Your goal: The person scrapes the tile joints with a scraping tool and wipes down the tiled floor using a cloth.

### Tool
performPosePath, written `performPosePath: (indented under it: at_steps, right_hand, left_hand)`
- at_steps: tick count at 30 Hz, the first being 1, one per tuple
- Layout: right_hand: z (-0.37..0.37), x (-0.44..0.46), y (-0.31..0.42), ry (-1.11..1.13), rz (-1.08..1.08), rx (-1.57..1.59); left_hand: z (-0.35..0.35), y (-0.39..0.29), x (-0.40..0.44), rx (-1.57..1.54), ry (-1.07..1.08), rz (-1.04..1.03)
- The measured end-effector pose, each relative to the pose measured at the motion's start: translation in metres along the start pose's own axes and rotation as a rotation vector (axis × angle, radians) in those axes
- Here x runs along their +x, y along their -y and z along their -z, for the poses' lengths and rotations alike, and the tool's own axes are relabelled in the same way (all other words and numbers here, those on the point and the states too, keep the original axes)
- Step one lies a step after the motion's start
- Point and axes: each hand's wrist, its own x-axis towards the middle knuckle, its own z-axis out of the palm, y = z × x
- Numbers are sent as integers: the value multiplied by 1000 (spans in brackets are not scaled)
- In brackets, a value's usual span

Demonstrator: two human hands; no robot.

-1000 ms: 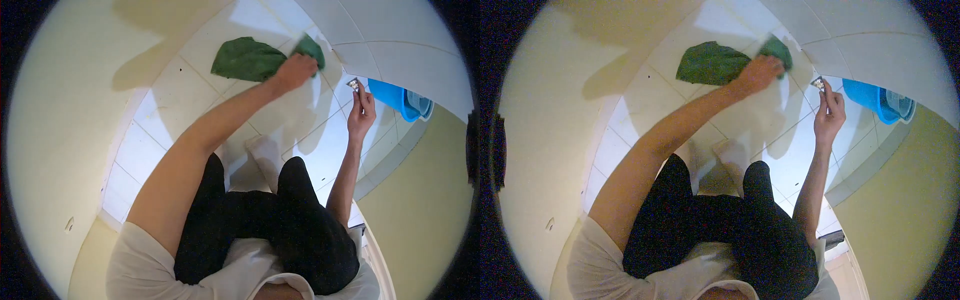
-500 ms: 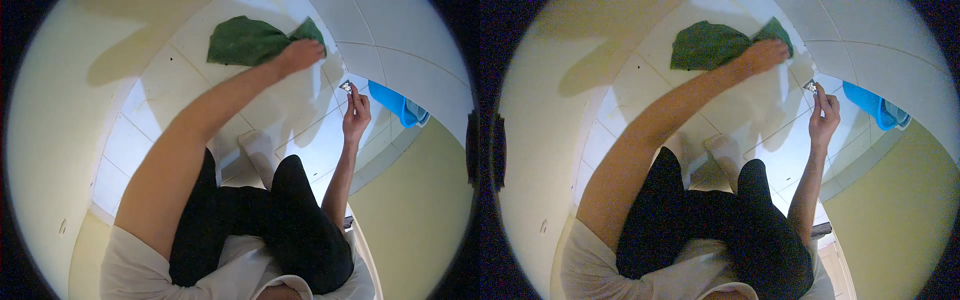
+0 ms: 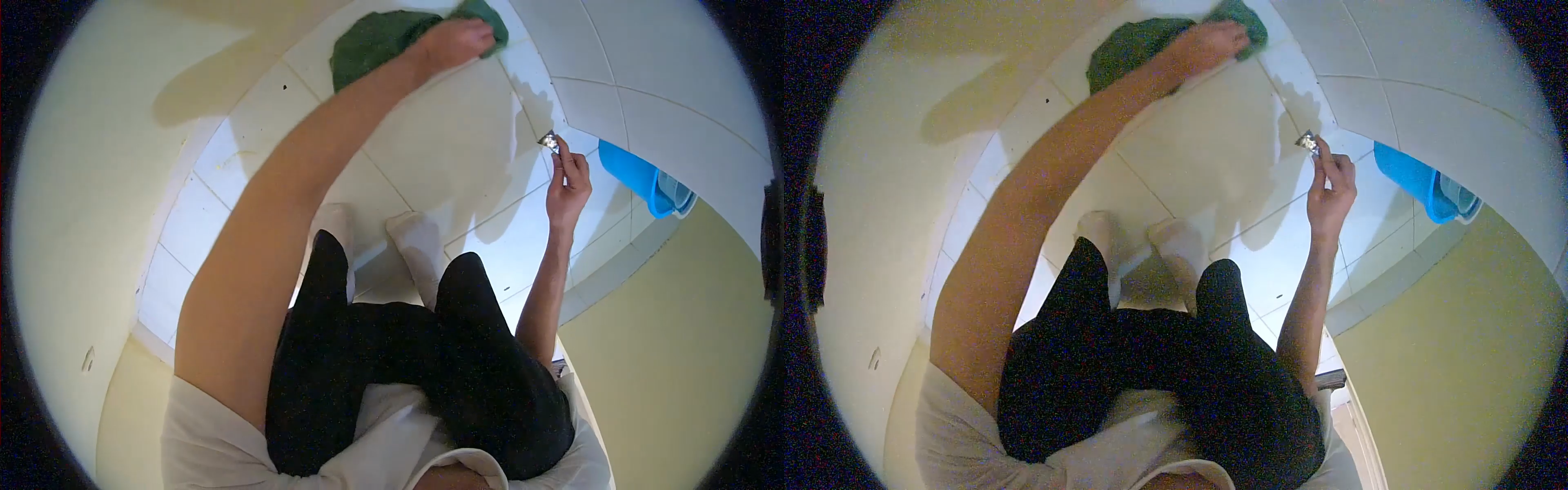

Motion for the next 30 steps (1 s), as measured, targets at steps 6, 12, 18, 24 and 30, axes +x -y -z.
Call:
performPosePath:
  at_steps: [6, 12, 18, 24, 30]
  right_hand:
    - [17, -8, -5, 8, -123, 9]
    - [7, -4, -2, 57, -60, 10]
    - [-2, 9, 9, 104, -19, -47]
    - [-12, 2, 14, 99, -76, 23]
    - [-14, -6, 18, 178, -93, -26]
  left_hand:
    - [-7, -35, -7, 213, -36, -59]
    - [-31, -70, 18, 486, -251, 114]
    - [-36, -67, 61, 373, -296, 194]
    - [-14, -58, 19, 327, -108, 59]
    - [-29, -56, 1, 393, -269, 8]
